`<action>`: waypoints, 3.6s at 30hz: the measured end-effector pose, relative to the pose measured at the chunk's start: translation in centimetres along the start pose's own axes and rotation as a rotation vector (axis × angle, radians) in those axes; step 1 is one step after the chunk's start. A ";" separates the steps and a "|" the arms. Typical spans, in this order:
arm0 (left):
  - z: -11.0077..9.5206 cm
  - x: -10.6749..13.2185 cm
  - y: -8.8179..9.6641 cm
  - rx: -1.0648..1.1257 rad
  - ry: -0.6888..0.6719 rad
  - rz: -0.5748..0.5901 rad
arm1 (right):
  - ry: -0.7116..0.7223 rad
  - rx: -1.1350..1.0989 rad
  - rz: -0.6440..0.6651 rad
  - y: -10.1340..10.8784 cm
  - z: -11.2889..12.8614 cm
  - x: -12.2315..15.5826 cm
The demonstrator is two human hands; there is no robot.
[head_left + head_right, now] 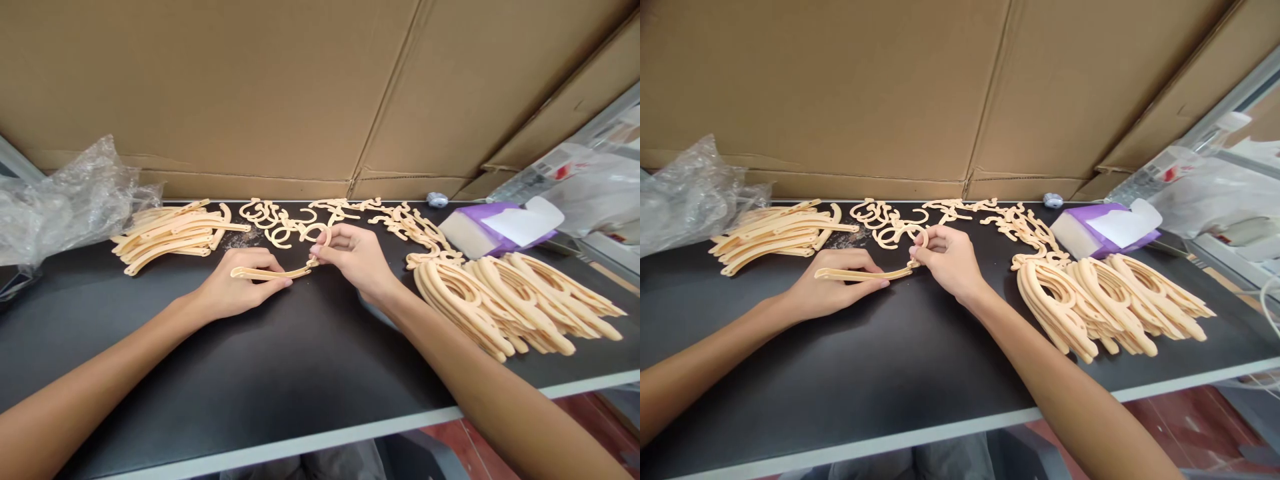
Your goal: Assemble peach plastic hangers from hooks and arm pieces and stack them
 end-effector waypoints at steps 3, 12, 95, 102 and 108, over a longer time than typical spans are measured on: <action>0.0 0.0 0.0 0.006 0.009 0.004 | -0.007 0.014 0.006 0.0 -0.1 0.0; 0.0 -0.1 0.1 0.004 -0.023 -0.023 | -0.042 0.125 0.041 0.2 -0.8 -0.2; 0.9 -0.7 0.8 0.170 0.198 0.121 | 0.134 0.293 0.294 0.2 -1.0 -0.8; 0.7 -0.5 1.1 0.316 0.252 0.155 | 0.125 -0.021 0.040 0.9 -0.1 -1.3; 1.8 -0.4 1.0 0.486 0.233 0.031 | 0.053 -0.073 -0.121 1.7 0.5 -1.6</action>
Point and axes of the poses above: each hand's wrist, its own x-axis away from the middle knuckle, its own y-axis out of the back of the hand, z = x × y, the point moved 3 cm from there along -x, towards the middle knuckle, and after that the axes turned 13 degrees about -x, right-handed, at the moved point
